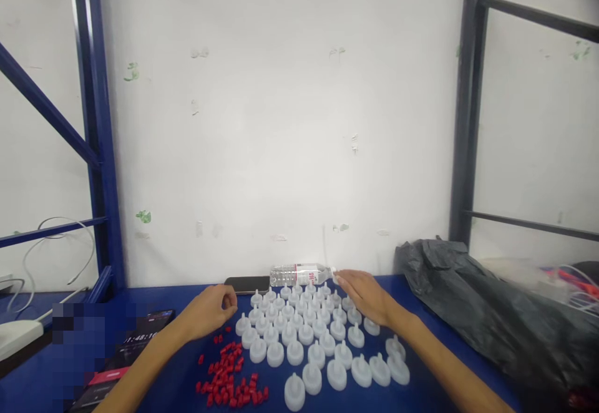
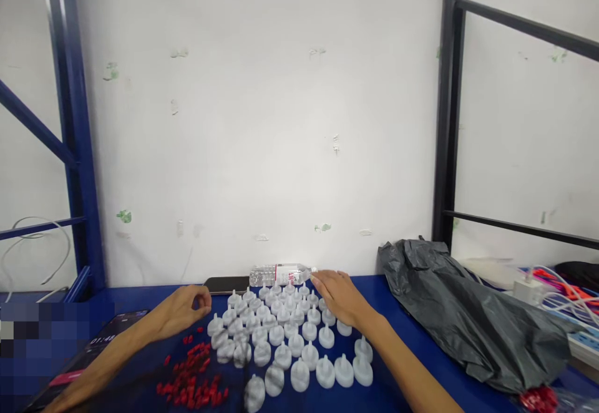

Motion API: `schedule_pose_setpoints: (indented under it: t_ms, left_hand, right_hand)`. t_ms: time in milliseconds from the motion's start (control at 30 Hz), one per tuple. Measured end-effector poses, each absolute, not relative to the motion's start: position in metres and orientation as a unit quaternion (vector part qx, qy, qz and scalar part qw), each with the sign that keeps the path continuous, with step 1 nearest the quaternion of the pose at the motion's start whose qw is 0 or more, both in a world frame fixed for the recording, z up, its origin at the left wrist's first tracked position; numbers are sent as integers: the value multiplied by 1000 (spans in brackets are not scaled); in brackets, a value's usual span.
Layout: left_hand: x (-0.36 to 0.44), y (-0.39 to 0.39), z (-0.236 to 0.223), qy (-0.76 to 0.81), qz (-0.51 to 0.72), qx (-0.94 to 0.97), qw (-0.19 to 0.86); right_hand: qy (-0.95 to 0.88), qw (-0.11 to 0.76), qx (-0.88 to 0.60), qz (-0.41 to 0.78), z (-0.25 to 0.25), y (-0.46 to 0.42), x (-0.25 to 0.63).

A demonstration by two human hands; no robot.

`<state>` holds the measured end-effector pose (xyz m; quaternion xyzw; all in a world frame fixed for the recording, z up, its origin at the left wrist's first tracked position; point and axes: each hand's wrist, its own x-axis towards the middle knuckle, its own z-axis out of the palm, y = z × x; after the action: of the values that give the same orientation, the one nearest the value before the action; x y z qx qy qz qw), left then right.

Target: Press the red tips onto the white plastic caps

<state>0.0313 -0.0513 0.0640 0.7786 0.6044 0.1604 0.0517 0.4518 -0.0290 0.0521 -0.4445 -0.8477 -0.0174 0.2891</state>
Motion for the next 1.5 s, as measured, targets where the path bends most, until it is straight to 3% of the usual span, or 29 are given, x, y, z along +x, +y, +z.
schedule_pose_setpoints:
  t_ms: [167, 467, 733, 1500]
  left_hand:
    - [49, -61, 75, 571, 279, 771, 26]
    - [114, -99, 69, 488, 373, 786, 68]
    - [137, -107, 46, 425, 382, 813, 112]
    - [137, -106, 37, 408, 398, 820, 55]
  right_hand:
    - [-845, 341, -406, -71, 74, -54, 442]
    - [-911, 322, -254, -51, 57, -90, 383]
    - [-907, 351, -229, -41, 54, -93, 382]
    - [-911, 340, -190, -135, 59, -100, 377]
